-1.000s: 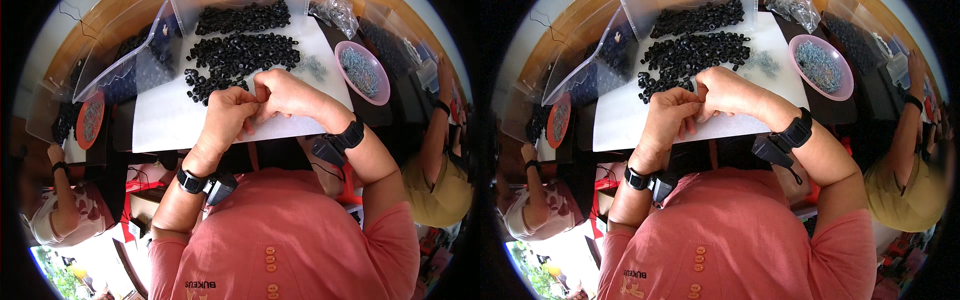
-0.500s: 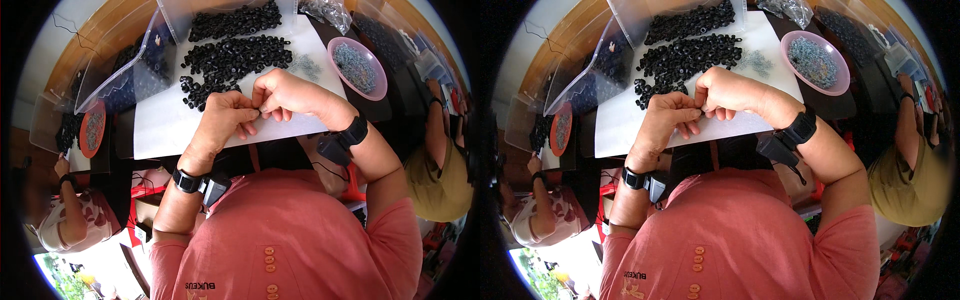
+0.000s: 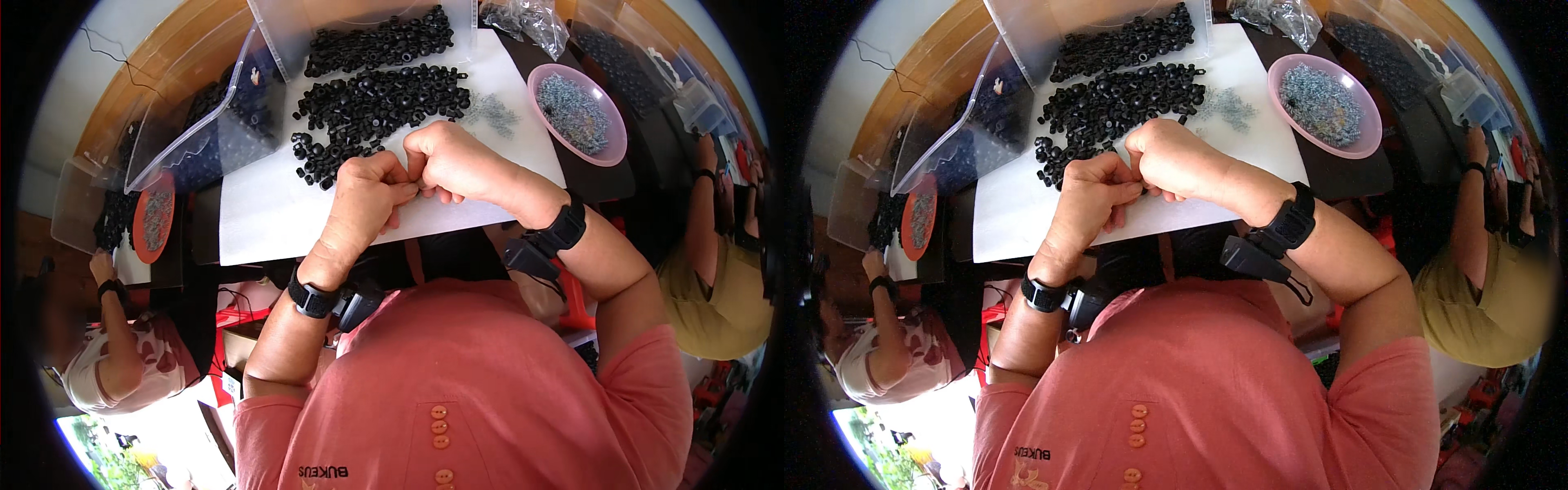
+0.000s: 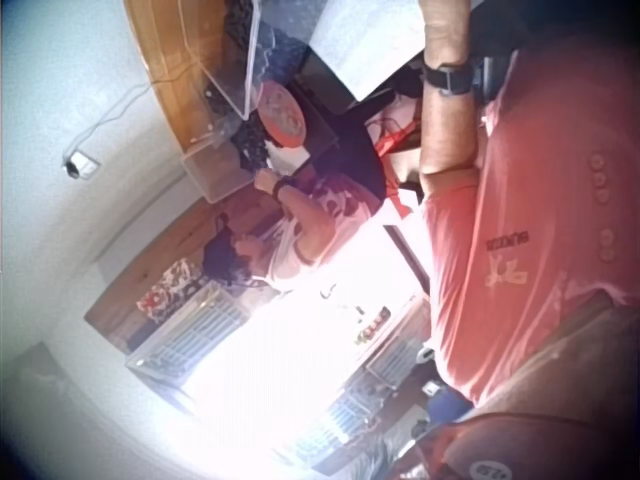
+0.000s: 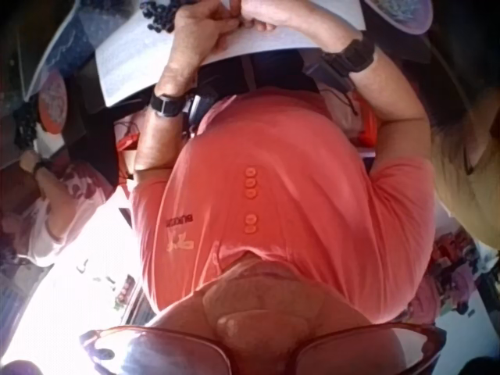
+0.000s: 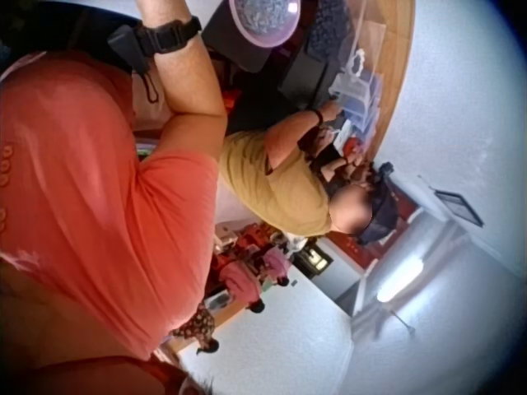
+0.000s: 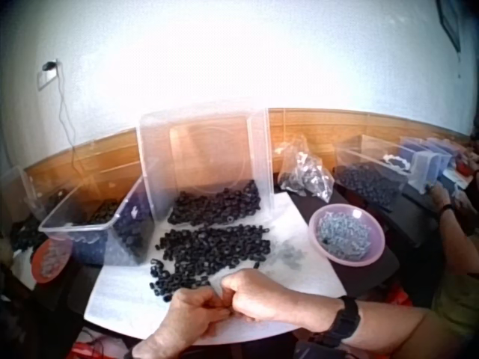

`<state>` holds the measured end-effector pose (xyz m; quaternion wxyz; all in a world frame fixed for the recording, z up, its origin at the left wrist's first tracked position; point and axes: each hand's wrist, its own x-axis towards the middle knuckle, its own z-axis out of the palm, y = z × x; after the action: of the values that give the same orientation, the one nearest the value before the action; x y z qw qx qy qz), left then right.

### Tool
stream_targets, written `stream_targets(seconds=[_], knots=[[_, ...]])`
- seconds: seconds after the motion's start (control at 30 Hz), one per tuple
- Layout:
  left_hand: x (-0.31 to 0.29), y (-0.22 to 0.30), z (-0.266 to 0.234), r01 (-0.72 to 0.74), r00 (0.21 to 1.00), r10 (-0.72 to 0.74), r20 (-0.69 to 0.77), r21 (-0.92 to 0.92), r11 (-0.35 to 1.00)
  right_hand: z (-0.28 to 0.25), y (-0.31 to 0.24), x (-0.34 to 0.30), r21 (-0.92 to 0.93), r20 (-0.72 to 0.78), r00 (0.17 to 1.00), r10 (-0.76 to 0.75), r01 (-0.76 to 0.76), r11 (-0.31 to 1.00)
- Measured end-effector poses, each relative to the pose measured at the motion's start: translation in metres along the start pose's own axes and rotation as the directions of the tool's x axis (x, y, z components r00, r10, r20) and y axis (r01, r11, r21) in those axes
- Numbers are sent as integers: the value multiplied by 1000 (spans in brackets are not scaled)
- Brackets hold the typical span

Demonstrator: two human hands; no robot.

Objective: Assembling small black plastic components by hand at a shared workbench.

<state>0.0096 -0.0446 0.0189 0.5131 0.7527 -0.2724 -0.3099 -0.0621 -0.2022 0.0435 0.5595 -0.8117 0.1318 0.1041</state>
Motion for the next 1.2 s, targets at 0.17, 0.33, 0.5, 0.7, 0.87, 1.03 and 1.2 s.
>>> stream_targets(seconds=[0.17,0.33,0.5,0.7,0.87,1.03,1.2], knots=[[-2,-2,1,-5,1000,5,-10,2,1000,2,-2,1,-38,-14,999,-33,32,999],[-3,-5,1,-39,999,39,-21,0,999,1,-9,2,-116,-12,998,-55,54,992],[-1,-6,-2,-16,1000,16,-3,-56,998,-4,11,6,13,44,998,-54,54,998],[1,-8,-9,-48,995,57,79,-110,993,1,6,3,-17,24,998,-51,51,999],[5,-5,-10,29,992,-8,123,-172,985,-3,3,6,-39,50,998,-37,39,998],[0,-1,-6,9,997,-1,80,-97,995,-5,0,6,-48,62,998,3,0,999],[3,-4,-2,-13,999,12,46,5,1000,-8,-1,12,-74,95,995,24,-17,997]])
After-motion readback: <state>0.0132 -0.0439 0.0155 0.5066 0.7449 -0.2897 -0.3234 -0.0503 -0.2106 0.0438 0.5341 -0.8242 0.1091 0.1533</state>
